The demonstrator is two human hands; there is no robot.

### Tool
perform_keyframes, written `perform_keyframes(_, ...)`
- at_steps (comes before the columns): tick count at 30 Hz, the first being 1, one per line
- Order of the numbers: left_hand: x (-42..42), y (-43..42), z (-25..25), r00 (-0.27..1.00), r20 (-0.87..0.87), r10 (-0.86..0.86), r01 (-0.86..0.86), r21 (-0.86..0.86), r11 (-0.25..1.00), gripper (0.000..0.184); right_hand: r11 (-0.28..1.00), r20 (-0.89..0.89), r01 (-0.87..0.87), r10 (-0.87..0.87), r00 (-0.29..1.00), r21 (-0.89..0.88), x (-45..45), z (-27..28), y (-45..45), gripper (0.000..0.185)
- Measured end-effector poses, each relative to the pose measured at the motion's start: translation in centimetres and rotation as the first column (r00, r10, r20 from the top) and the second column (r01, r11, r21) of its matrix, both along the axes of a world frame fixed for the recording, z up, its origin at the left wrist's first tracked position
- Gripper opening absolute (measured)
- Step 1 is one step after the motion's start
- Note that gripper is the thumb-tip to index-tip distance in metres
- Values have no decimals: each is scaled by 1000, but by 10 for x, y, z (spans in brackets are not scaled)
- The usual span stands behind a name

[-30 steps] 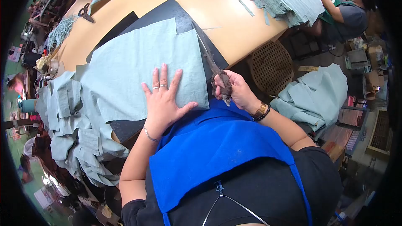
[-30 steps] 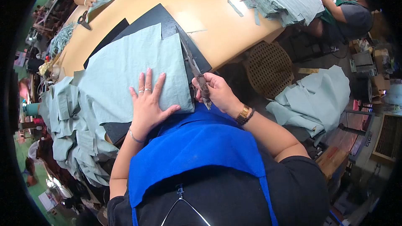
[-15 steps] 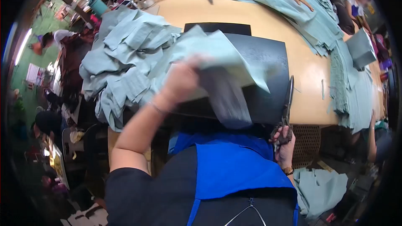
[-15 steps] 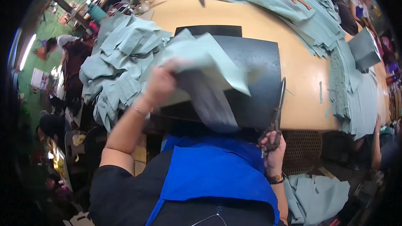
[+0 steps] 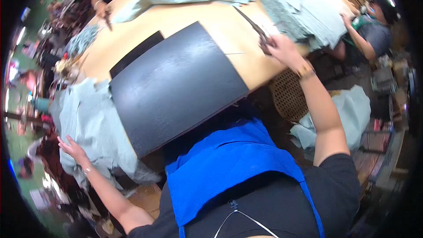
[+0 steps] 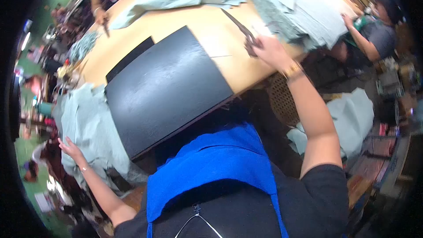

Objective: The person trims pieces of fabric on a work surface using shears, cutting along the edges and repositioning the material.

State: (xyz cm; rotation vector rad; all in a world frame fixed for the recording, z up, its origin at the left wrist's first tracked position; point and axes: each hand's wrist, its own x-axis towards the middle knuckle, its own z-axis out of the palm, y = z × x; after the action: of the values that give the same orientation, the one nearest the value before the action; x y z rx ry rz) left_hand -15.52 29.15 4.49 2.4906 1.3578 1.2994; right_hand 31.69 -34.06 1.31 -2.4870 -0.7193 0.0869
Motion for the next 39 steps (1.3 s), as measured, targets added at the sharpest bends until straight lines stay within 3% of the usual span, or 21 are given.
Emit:
perform_keyframes(2, 51, -74, -16, 929, 16, -369, 368, 42, 929, 63, 995, 142, 84, -77, 987, -46, 44, -5, 7, 24)
perform_keyframes(4, 90, -150, -33, 859, -190, -475, 482, -8, 876, 57, 990, 346, 119, -87, 934, -74, 77, -16, 11, 22)
perform_keyframes(6, 122, -233, -38, 777, -225, -588, 533, -263, 804, 56, 977, 621, 162, -43, 783, -138, 93, -22, 24, 21)
perform_keyframes(8, 139, -277, -51, 694, -236, -680, 533, -467, 706, 61, 996, 517, -27, 65, 854, -81, 85, -30, 54, 21)
perform_keyframes(9, 145, -292, -48, 593, -423, -685, 502, -471, 725, 60, 991, 282, -127, 134, 950, -43, 61, -35, 71, 25)
perform_keyframes(10, 147, -294, -43, 555, -439, -707, 535, -462, 707, 59, 944, 391, -331, 305, 868, -2, 40, -58, 83, 32)
perform_keyframes(11, 148, -296, -40, 512, -454, -729, 570, -455, 684, 57, 864, 185, -376, 451, 873, -334, 4, -52, 90, 39)
perform_keyframes(12, 145, -292, -42, 515, -390, -763, 619, -448, 646, 54, 939, 588, -249, 343, 732, -237, -29, -73, 86, 41)
perform_keyframes(13, 137, -287, -45, 511, -324, -796, 663, -441, 605, 52, 936, 550, -276, 352, 758, -218, -48, -71, 74, 39)
perform_keyframes(14, 127, -289, -43, 443, -352, -824, 804, -251, 540, 43, 932, 509, -306, 363, 781, -195, -64, -61, 60, 38)
perform_keyframes(16, 104, -295, -48, 116, -189, -975, 960, -230, 159, 32, 925, 409, -371, 372, 833, -86, -100, -61, 31, 36)
perform_keyframes(17, 99, -299, -53, -39, -78, -996, 959, -284, -15, 28, 919, 356, -395, 368, 859, 1, -118, -65, 10, 36)
perform_keyframes(18, 77, -301, -67, 61, 159, -985, 807, -588, -44, 23, 907, 305, -411, 368, 878, 91, -134, -69, -6, 35)
perform_keyframes(21, -6, -260, -165, 171, -32, -985, 547, -828, 122, 24, 886, -202, -463, 459, 865, 28, -163, -99, -35, 36)
perform_keyframes(25, -68, -238, -224, 574, -343, -744, 232, -803, 549, 29, 878, -210, -452, 477, 854, 156, -179, -133, 17, 54)
perform_keyframes(26, -67, -234, -218, 641, -388, -662, 170, -769, 616, 29, 871, -66, -457, 475, 878, 181, -175, -171, 37, 49)
perform_keyframes(29, -52, -217, -192, 741, -433, -513, 85, -697, 712, 29, 943, -342, -322, 332, 879, 87, -146, -232, 45, 46)
perform_keyframes(32, -41, -195, -184, 786, -437, -438, 68, -643, 763, 29, 790, -487, -290, -13, 873, -541, -106, -240, 32, 48)
perform_keyframes(35, -25, -177, -189, 797, -444, -408, 62, -613, 788, 30, 601, -443, -470, 205, 873, -646, -84, -275, -63, 39)
perform_keyframes(37, -10, -169, -196, 790, -450, -416, 66, -612, 788, 30, 647, -348, -119, -238, 907, -753, -98, -237, -128, 37)
perform_keyframes(39, 0, -161, -199, 783, -457, -421, 64, -615, 786, 30, 638, -189, 234, -523, 831, -733, -120, -169, -166, 38)
